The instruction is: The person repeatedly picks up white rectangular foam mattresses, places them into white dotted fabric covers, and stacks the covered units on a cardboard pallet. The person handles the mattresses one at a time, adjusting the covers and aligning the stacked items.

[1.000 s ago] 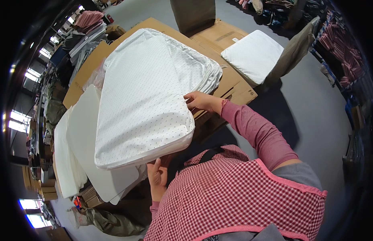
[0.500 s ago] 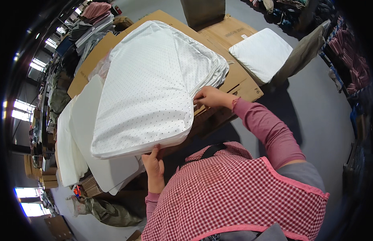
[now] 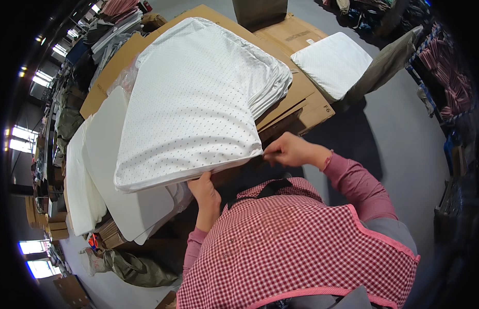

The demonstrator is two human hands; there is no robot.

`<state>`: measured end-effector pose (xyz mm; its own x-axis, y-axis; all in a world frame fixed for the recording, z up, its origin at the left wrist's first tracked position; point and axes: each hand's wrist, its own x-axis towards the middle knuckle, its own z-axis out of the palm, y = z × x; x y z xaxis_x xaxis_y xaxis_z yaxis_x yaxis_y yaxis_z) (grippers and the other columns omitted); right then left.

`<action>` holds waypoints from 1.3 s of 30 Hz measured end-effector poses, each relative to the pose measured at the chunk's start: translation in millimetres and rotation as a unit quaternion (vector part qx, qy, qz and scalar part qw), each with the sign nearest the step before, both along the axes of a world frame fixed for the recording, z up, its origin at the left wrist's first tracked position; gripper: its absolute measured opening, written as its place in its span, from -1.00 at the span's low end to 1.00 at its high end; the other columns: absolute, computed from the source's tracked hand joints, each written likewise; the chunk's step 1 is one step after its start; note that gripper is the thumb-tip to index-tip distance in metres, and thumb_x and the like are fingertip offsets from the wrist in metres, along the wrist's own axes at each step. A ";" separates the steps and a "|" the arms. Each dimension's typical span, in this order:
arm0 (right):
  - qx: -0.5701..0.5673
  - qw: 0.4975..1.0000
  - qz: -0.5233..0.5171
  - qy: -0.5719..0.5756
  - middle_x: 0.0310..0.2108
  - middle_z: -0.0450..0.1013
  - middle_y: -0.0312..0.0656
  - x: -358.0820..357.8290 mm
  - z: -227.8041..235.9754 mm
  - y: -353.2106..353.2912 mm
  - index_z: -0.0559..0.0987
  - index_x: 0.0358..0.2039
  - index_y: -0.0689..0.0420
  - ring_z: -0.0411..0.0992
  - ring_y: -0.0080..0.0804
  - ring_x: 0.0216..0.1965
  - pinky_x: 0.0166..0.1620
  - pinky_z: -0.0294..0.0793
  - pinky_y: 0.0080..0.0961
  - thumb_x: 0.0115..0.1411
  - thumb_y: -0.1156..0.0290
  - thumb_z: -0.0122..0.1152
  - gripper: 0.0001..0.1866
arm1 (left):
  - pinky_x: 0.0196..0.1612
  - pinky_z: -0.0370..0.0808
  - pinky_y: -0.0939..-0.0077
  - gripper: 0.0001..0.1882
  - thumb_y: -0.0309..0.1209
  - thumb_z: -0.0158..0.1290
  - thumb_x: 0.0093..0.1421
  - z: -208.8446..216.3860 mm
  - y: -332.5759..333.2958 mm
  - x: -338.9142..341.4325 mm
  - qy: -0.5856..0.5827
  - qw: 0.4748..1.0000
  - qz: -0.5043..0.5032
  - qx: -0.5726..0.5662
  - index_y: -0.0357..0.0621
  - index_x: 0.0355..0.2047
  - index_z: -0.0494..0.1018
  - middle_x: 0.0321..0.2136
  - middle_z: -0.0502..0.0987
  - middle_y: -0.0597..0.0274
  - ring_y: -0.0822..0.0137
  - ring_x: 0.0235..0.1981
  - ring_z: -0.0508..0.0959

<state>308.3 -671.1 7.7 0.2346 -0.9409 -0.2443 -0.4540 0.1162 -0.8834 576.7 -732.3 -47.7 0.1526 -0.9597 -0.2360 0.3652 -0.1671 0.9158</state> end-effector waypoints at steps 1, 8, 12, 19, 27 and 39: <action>-0.088 0.995 0.034 -0.031 -0.57 0.53 -0.13 17.4 1.5 4.2 0.62 -0.32 0.22 0.48 -0.35 -0.59 -0.43 0.46 -0.46 0.19 0.40 0.18 -0.85 | 0.03 0.47 0.49 -0.51 -0.76 0.10 0.05 0.2 0.6 -7.3 -0.011 1.000 -0.001 0.002 -0.36 0.04 0.38 -0.03 0.50 0.12 0.29 -0.04 0.52; -0.536 0.823 0.050 0.179 -0.17 0.49 -0.26 106.3 28.5 -0.6 0.50 -0.07 0.00 0.47 -0.30 -0.11 -0.05 0.40 -0.31 0.10 0.21 0.26 -0.63 | -0.29 0.57 0.51 -0.80 -0.56 0.00 0.26 35.1 5.3 1.1 -0.040 0.986 -0.137 0.087 -0.27 -0.09 0.43 -0.24 0.57 0.08 0.37 -0.39 0.60; -0.517 0.790 0.041 0.327 0.04 0.41 -0.19 86.4 40.5 -36.3 0.46 -0.03 0.04 0.43 -0.27 0.00 0.09 0.37 -0.24 0.14 0.35 0.10 -0.64 | -0.24 0.59 0.51 -0.80 -0.55 -0.01 0.29 49.7 22.5 18.5 0.052 0.995 -0.062 -0.062 -0.25 -0.07 0.35 -0.22 0.53 0.09 0.42 -0.34 0.58; -0.603 0.731 0.102 0.302 0.00 0.42 -0.20 118.6 30.5 -50.6 0.45 -0.21 -0.01 0.48 -0.30 -0.11 -0.08 0.49 -0.35 0.10 0.33 0.12 -0.78 | -0.27 0.53 0.60 -0.73 -0.59 0.22 0.11 48.2 31.0 34.7 -0.241 0.943 0.012 -0.227 -0.28 -0.19 0.43 -0.30 0.53 0.18 0.43 -0.33 0.57; -0.563 0.755 0.120 0.315 -0.10 0.43 -0.26 125.7 41.6 -47.3 0.48 -0.22 -0.02 0.48 -0.31 -0.10 -0.08 0.49 -0.43 0.07 0.40 0.12 -0.78 | -0.31 0.52 0.38 -0.86 -0.60 0.18 0.08 69.7 24.6 70.9 -0.477 0.794 0.028 -0.375 -0.25 -0.31 0.56 -0.37 0.56 0.10 0.12 -0.38 0.57; -0.539 0.741 0.094 0.388 -0.05 0.49 -0.18 23.8 51.5 -11.8 0.40 -0.41 0.11 0.47 -0.17 0.00 0.03 0.49 -0.23 0.05 0.59 0.14 -0.88 | -0.31 0.50 0.35 -0.87 -0.60 0.12 0.14 46.5 -17.6 238.8 -0.591 0.723 0.170 -0.313 -0.26 -0.27 0.56 -0.38 0.53 0.04 0.09 -0.38 0.54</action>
